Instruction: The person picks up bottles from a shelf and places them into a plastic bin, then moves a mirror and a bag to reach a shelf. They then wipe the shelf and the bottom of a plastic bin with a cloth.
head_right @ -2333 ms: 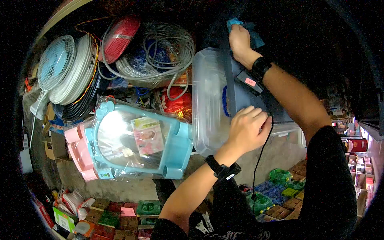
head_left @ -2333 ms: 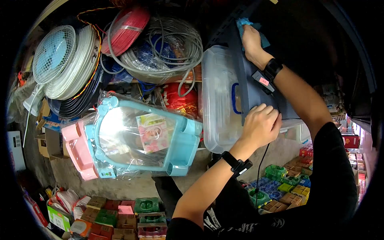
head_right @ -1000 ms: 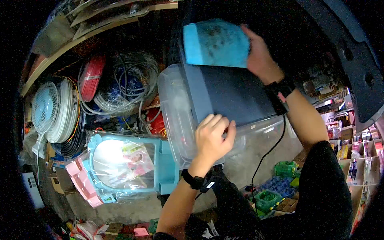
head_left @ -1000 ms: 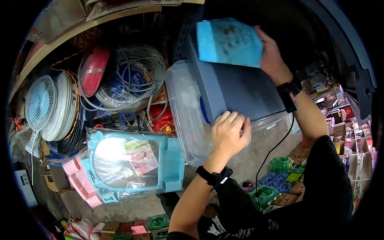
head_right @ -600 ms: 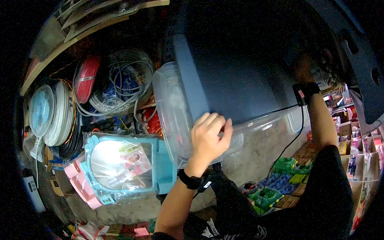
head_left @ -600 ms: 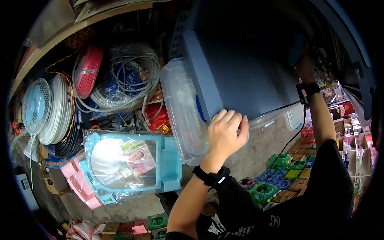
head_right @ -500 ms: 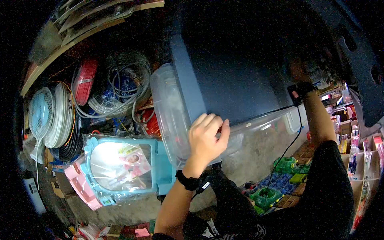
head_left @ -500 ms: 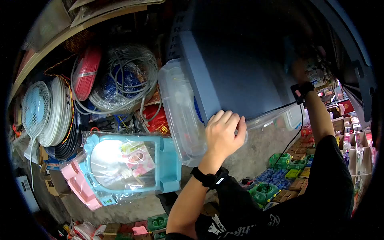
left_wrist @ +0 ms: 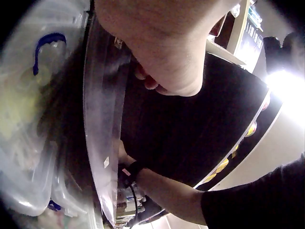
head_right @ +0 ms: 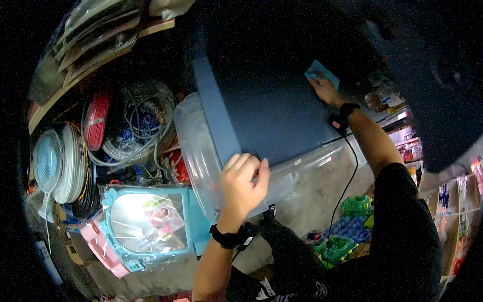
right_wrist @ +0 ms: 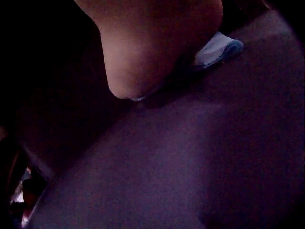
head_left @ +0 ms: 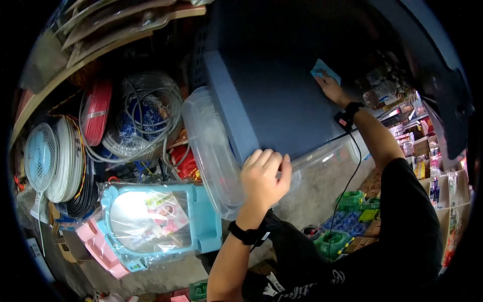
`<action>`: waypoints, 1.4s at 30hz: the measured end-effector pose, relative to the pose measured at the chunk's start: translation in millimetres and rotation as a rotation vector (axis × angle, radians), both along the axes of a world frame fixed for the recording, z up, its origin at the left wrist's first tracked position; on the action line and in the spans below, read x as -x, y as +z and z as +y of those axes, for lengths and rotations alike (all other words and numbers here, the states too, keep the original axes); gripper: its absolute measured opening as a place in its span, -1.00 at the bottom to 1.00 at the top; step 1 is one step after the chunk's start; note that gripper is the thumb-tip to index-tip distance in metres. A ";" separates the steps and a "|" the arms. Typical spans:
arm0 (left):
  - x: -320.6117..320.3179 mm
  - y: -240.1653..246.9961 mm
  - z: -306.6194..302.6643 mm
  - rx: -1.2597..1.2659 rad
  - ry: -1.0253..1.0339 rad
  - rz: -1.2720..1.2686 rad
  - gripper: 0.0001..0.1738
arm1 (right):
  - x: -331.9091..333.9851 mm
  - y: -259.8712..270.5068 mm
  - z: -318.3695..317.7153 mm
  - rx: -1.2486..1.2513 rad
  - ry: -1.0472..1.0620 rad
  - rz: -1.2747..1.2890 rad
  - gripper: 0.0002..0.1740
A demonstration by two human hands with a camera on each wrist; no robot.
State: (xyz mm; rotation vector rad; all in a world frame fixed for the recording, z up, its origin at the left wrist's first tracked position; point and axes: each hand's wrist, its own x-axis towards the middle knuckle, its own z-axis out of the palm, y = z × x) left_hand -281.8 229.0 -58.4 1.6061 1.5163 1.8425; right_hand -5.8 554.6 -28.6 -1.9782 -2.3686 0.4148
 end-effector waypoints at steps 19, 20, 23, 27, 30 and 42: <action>-18.7 3.4 3.1 0.030 0.232 0.212 -0.76 | -228.8 83.5 22.8 -0.242 -0.237 0.075 -0.06; -19.6 4.6 3.4 0.062 0.223 0.217 -0.74 | -223.7 71.2 23.7 -0.196 -0.223 0.084 -0.06; -22.5 7.6 0.5 0.137 0.203 0.228 -0.69 | -206.1 39.8 22.3 -0.090 -0.195 0.099 -0.06; -25.1 10.4 1.5 0.162 0.212 0.239 -0.65 | -199.8 16.3 19.8 -0.051 -0.201 0.105 -0.07; -23.0 5.9 3.1 0.139 0.241 0.278 -0.68 | -201.8 10.0 21.5 -0.053 -0.217 0.103 -0.07; -22.2 3.9 1.0 0.096 0.225 0.256 -0.72 | -274.9 3.6 9.3 -0.150 -0.393 -0.036 -0.09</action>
